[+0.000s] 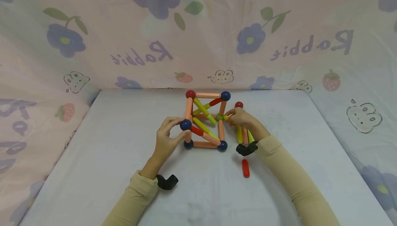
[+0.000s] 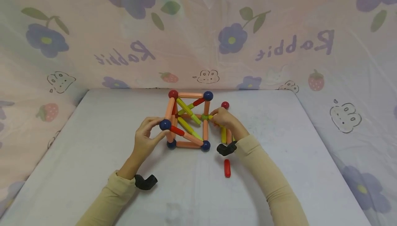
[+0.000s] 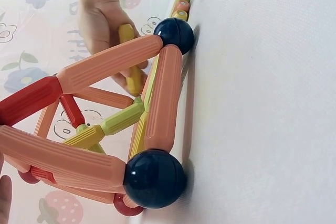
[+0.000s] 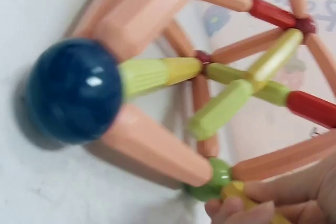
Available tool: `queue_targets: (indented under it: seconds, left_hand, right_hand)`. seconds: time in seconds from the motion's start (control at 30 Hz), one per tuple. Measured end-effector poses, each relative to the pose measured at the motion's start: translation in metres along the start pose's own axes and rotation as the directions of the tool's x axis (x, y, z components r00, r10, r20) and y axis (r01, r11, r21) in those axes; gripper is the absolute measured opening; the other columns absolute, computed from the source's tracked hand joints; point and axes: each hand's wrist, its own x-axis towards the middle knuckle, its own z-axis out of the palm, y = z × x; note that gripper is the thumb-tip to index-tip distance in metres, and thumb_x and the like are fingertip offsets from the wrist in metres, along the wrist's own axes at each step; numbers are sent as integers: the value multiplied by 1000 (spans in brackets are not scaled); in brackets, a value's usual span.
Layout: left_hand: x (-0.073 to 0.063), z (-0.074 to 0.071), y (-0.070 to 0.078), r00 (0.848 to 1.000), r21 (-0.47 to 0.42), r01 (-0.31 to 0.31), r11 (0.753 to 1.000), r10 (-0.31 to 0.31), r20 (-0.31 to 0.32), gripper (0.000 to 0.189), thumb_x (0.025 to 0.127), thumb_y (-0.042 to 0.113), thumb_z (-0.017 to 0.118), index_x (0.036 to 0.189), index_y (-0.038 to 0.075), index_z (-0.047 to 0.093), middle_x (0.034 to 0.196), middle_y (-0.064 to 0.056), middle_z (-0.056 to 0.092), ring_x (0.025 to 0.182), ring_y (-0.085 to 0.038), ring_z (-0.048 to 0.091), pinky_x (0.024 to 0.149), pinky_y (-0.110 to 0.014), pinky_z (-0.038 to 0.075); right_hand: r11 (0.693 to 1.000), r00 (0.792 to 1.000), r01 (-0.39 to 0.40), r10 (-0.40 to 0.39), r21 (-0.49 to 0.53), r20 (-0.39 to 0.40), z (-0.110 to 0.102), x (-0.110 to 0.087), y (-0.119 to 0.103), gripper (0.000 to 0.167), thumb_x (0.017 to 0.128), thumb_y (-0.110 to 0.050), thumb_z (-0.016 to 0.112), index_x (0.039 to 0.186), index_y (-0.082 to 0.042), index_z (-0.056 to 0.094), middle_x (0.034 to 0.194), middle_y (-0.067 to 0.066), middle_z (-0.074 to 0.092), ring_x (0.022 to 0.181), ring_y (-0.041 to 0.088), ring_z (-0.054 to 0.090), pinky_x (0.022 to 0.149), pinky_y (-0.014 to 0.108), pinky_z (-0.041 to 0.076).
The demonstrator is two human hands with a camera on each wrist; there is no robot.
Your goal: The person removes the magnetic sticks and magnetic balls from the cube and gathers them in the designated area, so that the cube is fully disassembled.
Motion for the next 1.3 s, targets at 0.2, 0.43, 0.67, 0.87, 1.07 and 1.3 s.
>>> queue_targets:
  seconds: [0.2,0.43,0.67,0.87,1.07,1.3]
  left_hand:
    - [-1,-1,-3,1000,-5,-9,1000,9,6,47,67,-14,78,112,-3,67,106,-19,64,103,-7,58,96,-11,47]
    - [-2,-1,-5,1000,-1,-9,1000,9,8,48,67,-15,78,112,-3,67,106,-19,63,103,-6,58,96,-11,47]
    - [-2,0,-2,1000,-20,-10,1000,10,-4,49,65,-18,78,111,-7,66,105,-22,62,104,-4,57,96,-10,47]
    - [-1,-1,-1,1000,-14,-5,1000,5,2,49,64,-18,77,111,-6,66,105,-22,62,103,-4,57,96,-9,46]
    - [2,-1,-2,1000,-18,-6,1000,7,9,49,66,-17,77,113,-5,66,106,-21,62,104,-1,56,96,-10,47]
    - [-2,-1,-1,1000,-22,0,1000,0,5,46,68,-15,77,112,-6,66,105,-21,61,104,2,56,96,-9,47]
  right_hand:
    - [997,999,43,-43,63,-5,-6,-10,7,44,96,-8,49,138,2,47,123,26,58,83,21,58,77,23,51]
    - [971,996,66,-51,232,-73,-10,-30,22,45,97,-10,51,139,4,40,110,20,60,70,9,59,73,21,56]
    - [977,969,-32,82,211,-232,-22,-44,44,45,95,-27,59,128,4,55,88,-3,69,84,11,60,81,26,49]
    - [974,940,-102,161,204,-301,-27,-47,72,50,95,-35,57,128,3,56,106,4,64,93,16,52,76,23,42]
    - [970,921,-142,203,198,-332,-24,-44,89,53,93,-35,57,128,6,55,123,17,52,98,18,48,74,21,42]
    - [969,923,-171,222,180,-315,-23,-44,95,50,93,-32,59,122,9,57,84,0,51,71,9,47,58,19,42]
